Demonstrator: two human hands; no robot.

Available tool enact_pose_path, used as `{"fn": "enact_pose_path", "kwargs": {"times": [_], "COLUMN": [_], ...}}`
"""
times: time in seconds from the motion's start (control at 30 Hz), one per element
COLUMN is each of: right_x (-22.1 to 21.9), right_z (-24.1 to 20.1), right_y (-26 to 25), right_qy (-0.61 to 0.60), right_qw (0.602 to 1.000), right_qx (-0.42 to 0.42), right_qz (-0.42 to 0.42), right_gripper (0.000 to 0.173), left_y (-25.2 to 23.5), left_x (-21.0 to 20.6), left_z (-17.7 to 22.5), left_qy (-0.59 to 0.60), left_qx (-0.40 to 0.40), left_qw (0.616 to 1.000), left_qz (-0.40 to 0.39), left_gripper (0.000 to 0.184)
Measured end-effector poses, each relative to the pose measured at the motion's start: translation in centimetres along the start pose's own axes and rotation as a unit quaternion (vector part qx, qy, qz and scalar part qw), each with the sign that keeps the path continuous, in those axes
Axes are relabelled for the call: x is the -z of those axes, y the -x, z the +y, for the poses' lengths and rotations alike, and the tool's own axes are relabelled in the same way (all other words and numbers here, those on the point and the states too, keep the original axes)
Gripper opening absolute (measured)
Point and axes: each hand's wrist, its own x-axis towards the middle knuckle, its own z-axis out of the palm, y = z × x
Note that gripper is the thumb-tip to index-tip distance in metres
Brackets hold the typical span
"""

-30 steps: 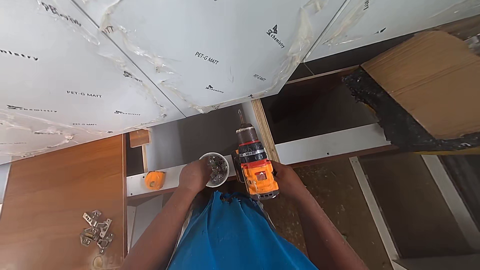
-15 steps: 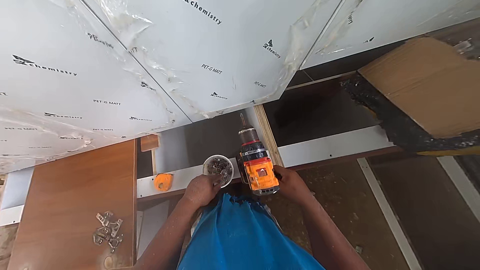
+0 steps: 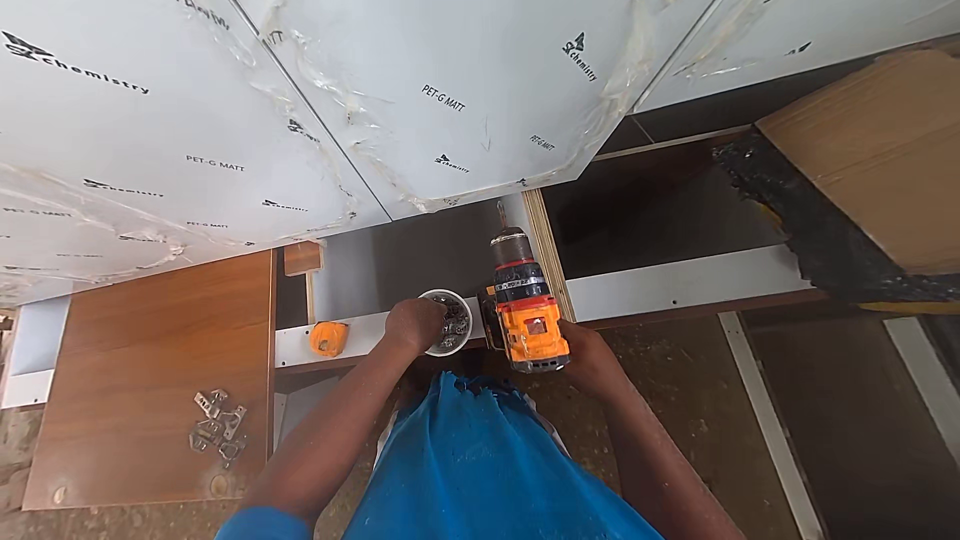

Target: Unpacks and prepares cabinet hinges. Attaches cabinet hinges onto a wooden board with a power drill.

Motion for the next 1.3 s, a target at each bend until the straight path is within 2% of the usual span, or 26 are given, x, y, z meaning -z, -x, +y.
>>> {"fn": "enact_pose_path", "kwargs": {"times": [0.23,0.63,0.7,0.77,0.83,0.87,0.9,0.93,0.97,1.0,1.03,1.07,1.1,1.13,1.2,1.23,1.3], "right_x": [-0.1,0.7,0.9,1.0,1.0,1.0,1.0,1.1,1.1,1.0,1.1,1.1,1.1,1.1,1.2,1.3,1.4], "right_z": [1.2,1.7,1.6,1.6,1.7,1.8,1.7,1.7,1.6,1.6,1.5,1.4,1.3,1.1,0.8,0.6,0.5], "right_y": [1.5,1.3,1.2,1.1,1.1,1.1,1.1,1.1,1.1,1.1,1.0,1.0,0.9,0.8,0.7,0.6,0.4], "right_qy": [-0.01,0.0,-0.004,-0.002,-0.001,-0.001,-0.002,-0.002,-0.002,-0.001,0.002,0.004,0.005,0.007,0.01,0.01,0.01], "right_qw": [0.999,0.999,0.999,0.999,0.999,0.999,0.999,0.999,0.999,0.999,0.999,0.999,0.999,0.999,0.999,0.999,0.999], "right_qx": [-0.028,-0.031,-0.035,-0.036,-0.039,-0.041,-0.043,-0.044,-0.044,-0.043,-0.042,-0.039,-0.035,-0.031,-0.022,-0.018,-0.014], "right_qz": [0.024,0.03,0.03,0.028,0.026,0.025,0.024,0.023,0.025,0.028,0.029,0.028,0.027,0.026,0.027,0.03,0.036], "right_gripper": [0.031,0.029,0.028,0.028,0.028,0.028,0.028,0.028,0.028,0.028,0.028,0.028,0.029,0.029,0.03,0.031,0.031], "left_y": [-0.7,-0.8,-0.5,0.0,0.4,0.5,0.6,0.7,0.9,1.0,1.0,1.0,0.9,0.7,0.5,0.7,0.5], "left_x": [-0.7,-0.4,-0.2,-0.1,-0.2,-0.7,-1.3,-2.0,-2.6,-2.9,-3.2,-3.3,-3.2,-3.0,-2.1,-1.3,-0.6], "left_z": [1.1,-0.1,-1.0,-2.4,-3.9,-4.6,-5.1,-5.3,-5.3,-5.3,-5.1,-4.9,-4.6,-4.3,-3.9,-3.5,-2.5], "left_qy": [-0.017,-0.006,0.049,0.165,0.297,0.381,0.486,0.595,0.679,0.73,0.755,0.757,0.732,0.681,0.503,0.4,0.213], "left_qx": [0.028,-0.001,-0.011,-0.028,-0.026,-0.015,-0.007,-0.014,-0.025,-0.035,-0.039,-0.036,-0.031,-0.027,-0.031,-0.04,-0.053], "left_qw": [0.999,1.0,0.998,0.984,0.951,0.921,0.869,0.797,0.727,0.676,0.649,0.648,0.675,0.725,0.856,0.908,0.969], "left_qz": [0.016,0.01,0.031,0.067,0.08,0.083,0.09,0.097,0.097,0.091,0.084,0.083,0.088,0.098,0.119,0.118,0.115], "left_gripper": [0.033,0.032,0.031,0.028,0.026,0.023,0.017,0.011,0.007,0.009,0.011,0.012,0.012,0.011,0.017,0.021,0.025]}}
